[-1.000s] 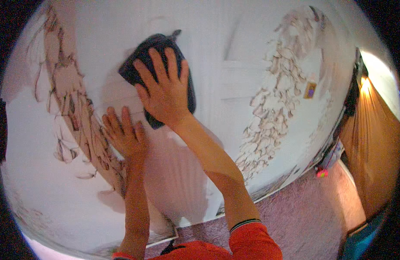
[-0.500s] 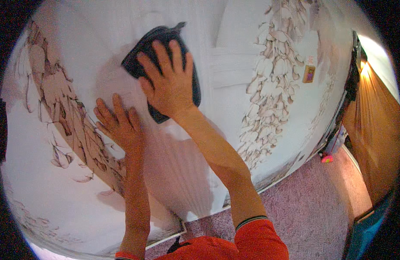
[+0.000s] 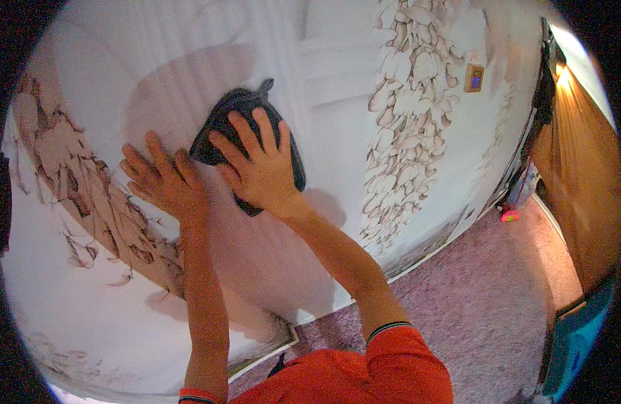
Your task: The person wipes a round glass table with a cloth, moving items like a mug and tray aside to reach the surface. Then the person wipes a large wall mural with the same cloth, smoothing the surface in broad strokes.
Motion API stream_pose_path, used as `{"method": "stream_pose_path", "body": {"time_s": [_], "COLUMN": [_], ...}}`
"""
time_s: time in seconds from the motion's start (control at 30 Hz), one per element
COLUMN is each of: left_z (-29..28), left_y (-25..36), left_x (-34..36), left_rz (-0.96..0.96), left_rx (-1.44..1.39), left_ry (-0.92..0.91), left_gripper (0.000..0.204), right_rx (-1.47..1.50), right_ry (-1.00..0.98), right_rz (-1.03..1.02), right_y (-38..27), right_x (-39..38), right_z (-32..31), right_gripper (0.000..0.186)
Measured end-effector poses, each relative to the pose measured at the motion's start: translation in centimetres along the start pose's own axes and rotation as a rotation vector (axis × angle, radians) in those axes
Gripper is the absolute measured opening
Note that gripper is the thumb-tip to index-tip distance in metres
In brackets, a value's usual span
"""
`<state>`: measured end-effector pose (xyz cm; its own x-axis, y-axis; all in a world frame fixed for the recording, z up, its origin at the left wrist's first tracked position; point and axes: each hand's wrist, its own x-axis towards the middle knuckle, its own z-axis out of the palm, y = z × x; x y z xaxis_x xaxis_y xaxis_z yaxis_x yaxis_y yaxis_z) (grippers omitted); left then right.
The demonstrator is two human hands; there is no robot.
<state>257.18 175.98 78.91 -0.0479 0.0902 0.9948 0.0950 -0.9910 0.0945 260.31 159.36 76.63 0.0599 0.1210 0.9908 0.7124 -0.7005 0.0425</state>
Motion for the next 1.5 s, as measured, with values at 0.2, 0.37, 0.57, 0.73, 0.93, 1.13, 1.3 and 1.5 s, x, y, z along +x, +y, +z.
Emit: {"method": "stream_pose_path", "body": {"time_s": [0.2,0.37,0.57,0.73,0.93,1.13,1.3,1.5], "left_z": [-0.5,-0.9,-1.8,-1.3,-2.0,-2.2,-1.8,-2.3], "left_y": [-1.1,-2.3,-2.4,-1.9,-2.4,-2.0,-2.2,-2.6], "left_x": [-1.3,-5.5,-7.4,-7.3,-7.4,-7.1,-8.0,-8.5], "left_rz": [0.062,0.039,0.023,0.010,-0.014,0.011,-0.010,0.018], "left_rx": [-0.002,0.082,0.027,0.006,0.015,-0.018,0.006,-0.023], "left_ry": [-0.011,-0.069,-0.099,-0.116,-0.142,-0.131,-0.162,-0.163], "left_gripper": [0.056,0.054,0.051,0.053,0.052,0.053,0.055,0.056], "right_rx": [0.024,0.016,0.033,0.051,0.049,-0.038,-0.029,-0.026], "right_ry": [0.142,0.122,0.057,0.061,0.092,0.076,0.033,0.151], "right_rz": [0.024,0.079,0.142,0.175,0.188,0.237,0.286,0.311], "right_y": [-0.7,-2.5,-4.1,-3.9,-4.3,-5.9,-6.9,-4.2], "right_x": [3.7,2.7,-6.4,-8.2,-4.1,-12.9,-17.7,-12.9], "right_z": [0.6,1.4,2.9,3.3,2.6,4.8,5.8,4.3], "right_gripper": [0.055,0.054,0.044,0.047,0.043,0.038,0.049,0.045]}}
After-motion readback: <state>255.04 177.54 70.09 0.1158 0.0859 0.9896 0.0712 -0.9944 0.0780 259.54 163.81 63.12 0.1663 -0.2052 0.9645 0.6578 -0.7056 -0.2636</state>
